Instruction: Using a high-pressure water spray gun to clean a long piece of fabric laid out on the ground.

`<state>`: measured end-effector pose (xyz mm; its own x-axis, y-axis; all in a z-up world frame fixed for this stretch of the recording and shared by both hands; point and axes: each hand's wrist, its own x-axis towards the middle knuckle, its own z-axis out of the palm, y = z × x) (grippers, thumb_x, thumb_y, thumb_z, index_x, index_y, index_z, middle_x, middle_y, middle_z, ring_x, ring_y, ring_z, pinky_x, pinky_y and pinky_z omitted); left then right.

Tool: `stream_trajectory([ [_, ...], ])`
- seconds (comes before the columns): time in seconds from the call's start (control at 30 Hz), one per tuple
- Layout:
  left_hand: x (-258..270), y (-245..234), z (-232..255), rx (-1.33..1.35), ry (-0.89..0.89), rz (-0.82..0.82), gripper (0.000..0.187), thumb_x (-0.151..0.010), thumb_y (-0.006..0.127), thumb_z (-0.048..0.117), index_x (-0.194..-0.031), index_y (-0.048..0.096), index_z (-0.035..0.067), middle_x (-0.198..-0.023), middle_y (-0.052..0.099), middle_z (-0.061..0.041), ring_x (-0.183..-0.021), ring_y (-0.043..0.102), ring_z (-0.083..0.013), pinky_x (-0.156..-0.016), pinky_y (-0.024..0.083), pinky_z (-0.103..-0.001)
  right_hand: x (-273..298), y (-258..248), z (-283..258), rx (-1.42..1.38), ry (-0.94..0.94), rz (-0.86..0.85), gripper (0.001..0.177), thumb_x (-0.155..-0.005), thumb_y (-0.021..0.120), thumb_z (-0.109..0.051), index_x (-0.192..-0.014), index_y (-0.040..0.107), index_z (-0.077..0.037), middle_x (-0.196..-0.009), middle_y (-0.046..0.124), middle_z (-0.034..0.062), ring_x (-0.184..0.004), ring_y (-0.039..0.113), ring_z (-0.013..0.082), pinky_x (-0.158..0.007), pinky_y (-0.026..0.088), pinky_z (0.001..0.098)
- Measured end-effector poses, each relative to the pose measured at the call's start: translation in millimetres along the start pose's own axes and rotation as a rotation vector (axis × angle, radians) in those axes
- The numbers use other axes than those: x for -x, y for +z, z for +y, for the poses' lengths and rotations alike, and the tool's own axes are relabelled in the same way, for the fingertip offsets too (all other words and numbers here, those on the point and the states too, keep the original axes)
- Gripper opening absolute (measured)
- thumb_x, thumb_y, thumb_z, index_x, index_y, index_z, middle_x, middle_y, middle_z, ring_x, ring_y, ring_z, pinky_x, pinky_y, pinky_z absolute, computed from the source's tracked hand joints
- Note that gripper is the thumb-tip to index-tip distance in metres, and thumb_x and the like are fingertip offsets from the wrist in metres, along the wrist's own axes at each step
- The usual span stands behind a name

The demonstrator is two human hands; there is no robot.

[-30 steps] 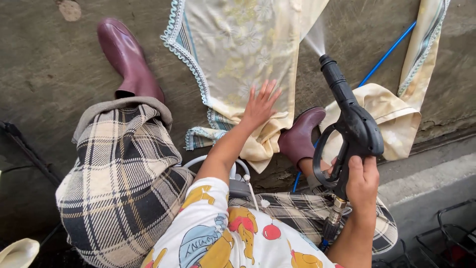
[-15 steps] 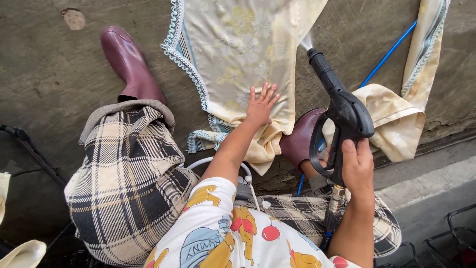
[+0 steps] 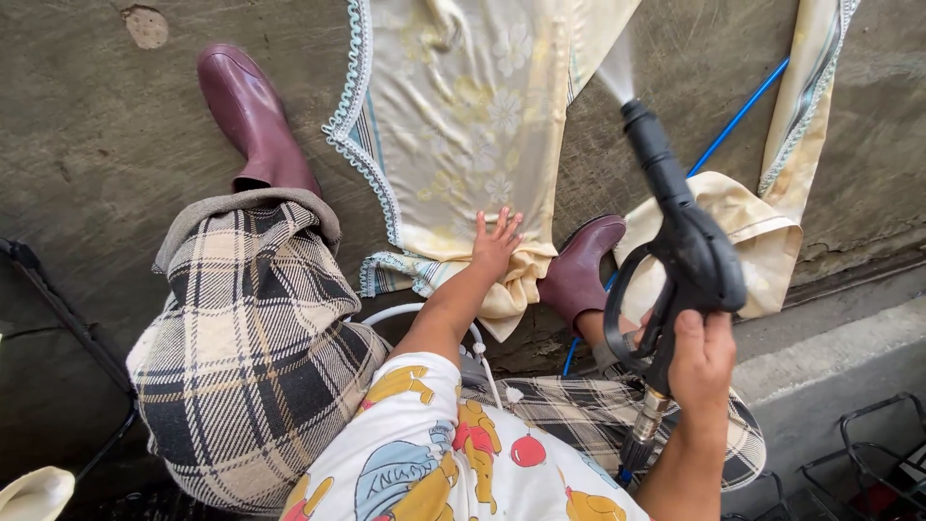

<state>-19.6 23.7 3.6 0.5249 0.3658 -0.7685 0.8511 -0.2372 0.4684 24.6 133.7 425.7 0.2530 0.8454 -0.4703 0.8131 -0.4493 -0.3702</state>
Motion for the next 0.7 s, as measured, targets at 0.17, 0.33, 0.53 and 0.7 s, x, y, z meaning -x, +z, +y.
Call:
stream_trajectory([
  [0.17,8.7,20.7,5.8,-0.045,0.019,-0.041,0.062,-0.107,0.04,0.037,-0.165,0.018,0.029,-0.172,-0.016,-0.002,-0.154,-0.022,-0.0403,-0.113,-0.003,-0.084,5.2,26.3,53.6,0.025,0.097,-0.162,0.035,-0.108,0.05,-0.033,-0.131,0.058,-0.008,-0.1,0.067,0.0298,-0.101,0.065,0.0463,-0.092,0.047,0.0612],
  [0.33,8.3,19.3,7.4,-0.044,0.013,-0.092,0.06,-0.109,0.037,0.041,-0.164,0.017,0.029,-0.172,-0.017,0.0,-0.154,-0.024,-0.0394,-0.113,-0.003,-0.084,-2.4,45.1,63.6,0.077,0.1,-0.275,0.042,-0.106,0.049,-0.035,-0.141,0.053,-0.011,-0.111,0.066,0.0346,-0.114,0.059,0.0553,-0.098,0.044,0.0662],
  [0.53,10.2,18.3,7.0,-0.065,0.019,-0.091,0.06,-0.109,0.037,0.043,-0.164,0.018,0.029,-0.172,-0.017,0.0,-0.154,-0.023,-0.0402,-0.113,-0.003,-0.084,-5.9,37.3,15.6,-0.031,0.012,-0.238,0.029,-0.107,0.048,-0.038,-0.117,0.058,-0.012,-0.083,0.076,0.0124,-0.087,0.074,0.032,-0.092,0.051,0.0498],
  [0.7,2.0,24.8,9.4,-0.048,0.019,-0.102,0.059,-0.11,0.035,0.042,-0.164,0.017,0.029,-0.171,-0.019,0.001,-0.153,-0.026,-0.04,-0.112,-0.004,-0.084,13.9,15.6,62.4,0.017,-0.072,-0.068,0.029,-0.106,0.055,-0.033,-0.123,0.061,-0.01,-0.099,0.069,0.0189,-0.102,0.068,0.0336,-0.095,0.049,0.0501],
])
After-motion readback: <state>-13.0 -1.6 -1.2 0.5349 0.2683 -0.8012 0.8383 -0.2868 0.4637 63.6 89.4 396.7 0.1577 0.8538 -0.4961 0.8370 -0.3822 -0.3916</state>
